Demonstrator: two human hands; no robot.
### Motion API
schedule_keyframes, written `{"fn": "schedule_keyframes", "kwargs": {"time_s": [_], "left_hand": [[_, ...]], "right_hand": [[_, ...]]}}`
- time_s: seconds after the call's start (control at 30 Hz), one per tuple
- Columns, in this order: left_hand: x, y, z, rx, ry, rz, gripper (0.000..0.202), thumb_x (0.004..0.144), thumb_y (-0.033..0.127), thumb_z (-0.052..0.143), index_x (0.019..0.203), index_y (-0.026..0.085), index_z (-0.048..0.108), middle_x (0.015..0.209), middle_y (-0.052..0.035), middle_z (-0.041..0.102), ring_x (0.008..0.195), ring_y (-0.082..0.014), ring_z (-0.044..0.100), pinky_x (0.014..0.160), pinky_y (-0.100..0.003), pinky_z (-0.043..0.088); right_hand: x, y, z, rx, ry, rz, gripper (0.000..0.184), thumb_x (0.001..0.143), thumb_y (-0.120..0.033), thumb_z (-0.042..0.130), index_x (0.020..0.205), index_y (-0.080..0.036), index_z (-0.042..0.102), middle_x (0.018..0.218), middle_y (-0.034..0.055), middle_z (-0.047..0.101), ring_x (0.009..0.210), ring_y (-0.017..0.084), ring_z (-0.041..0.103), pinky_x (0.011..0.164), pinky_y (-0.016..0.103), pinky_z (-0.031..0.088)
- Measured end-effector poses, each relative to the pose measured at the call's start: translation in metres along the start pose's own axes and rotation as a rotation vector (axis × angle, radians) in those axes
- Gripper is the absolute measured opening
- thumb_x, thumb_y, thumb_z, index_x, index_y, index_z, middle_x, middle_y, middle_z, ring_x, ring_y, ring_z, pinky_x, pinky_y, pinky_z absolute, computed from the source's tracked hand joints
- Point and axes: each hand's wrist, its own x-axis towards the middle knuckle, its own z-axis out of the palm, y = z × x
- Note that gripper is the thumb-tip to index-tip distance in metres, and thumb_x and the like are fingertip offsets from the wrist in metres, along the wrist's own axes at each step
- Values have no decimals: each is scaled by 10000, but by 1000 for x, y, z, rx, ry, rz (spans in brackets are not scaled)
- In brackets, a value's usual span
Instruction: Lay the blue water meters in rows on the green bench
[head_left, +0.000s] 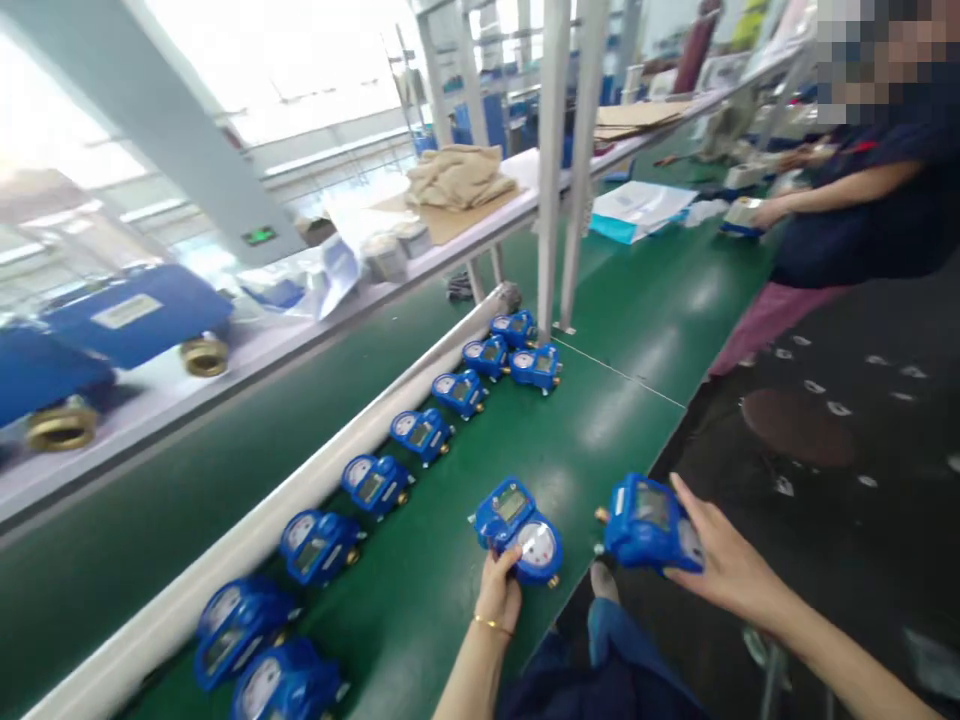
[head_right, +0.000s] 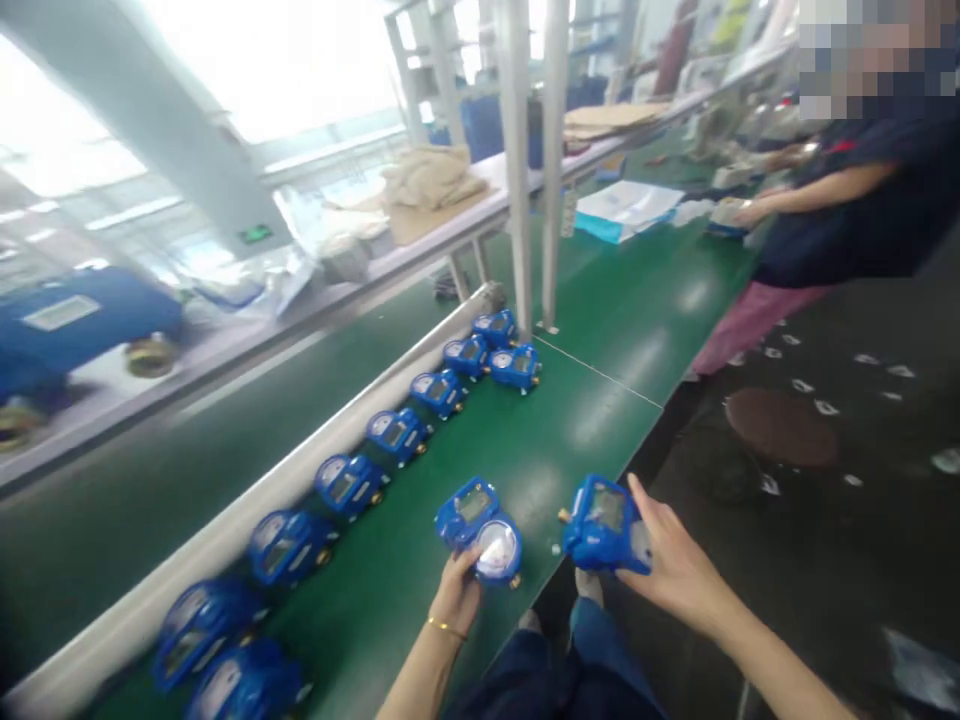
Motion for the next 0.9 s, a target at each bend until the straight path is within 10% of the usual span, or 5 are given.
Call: {"fn": "schedule_keyframes", "kwargs": {"time_s": [0.23,0.47,0.7,0.8,0.9], "left_hand": [[26,-8,-10,-411,472,109,233,712,253,668,940,203,669,1104,-82,728,1246,-250,559,1075,-377,468],[27,-46,4,-597,808,160,243,698,221,716,934,222,658,1172,-62,698,1314,-213,490,1120,-296,403],[-7,-44,37,396,859,-267,498,721,686,566,545,221,521,631,-121,639,770,-372,693,831,-595,541],[-19,-10,41,1105,854,42,285,720,495,639,786,218,653,971,-173,699,1052,-432,627,985,-647,416],[-12,20,27,1383,698,284,835,435,158,790,1240,234,585,1440,-187,472,1389,-442,323,1176,-606,155]], "right_hand": [[185,-69,55,-425,-677,-961,874,631,54,505,1444,-238,378,1340,95,559,1258,272,479,1152,599,181],[276,-100,81,-156,-1115,-1142,644,797,60,485,1281,-357,556,1325,-48,584,1366,155,369,1200,506,36],[289,-74,78,-261,-923,-884,684,776,26,388,1300,-381,554,1503,-57,375,1449,253,176,1142,539,304],[257,-75,90,-254,-726,-619,444,889,-132,317,1138,-242,667,1470,15,429,1414,271,281,1119,516,357],[220,-93,110,-385,-435,-441,449,886,-411,481,1214,-118,575,1456,192,386,1367,373,324,1025,527,434]]}}
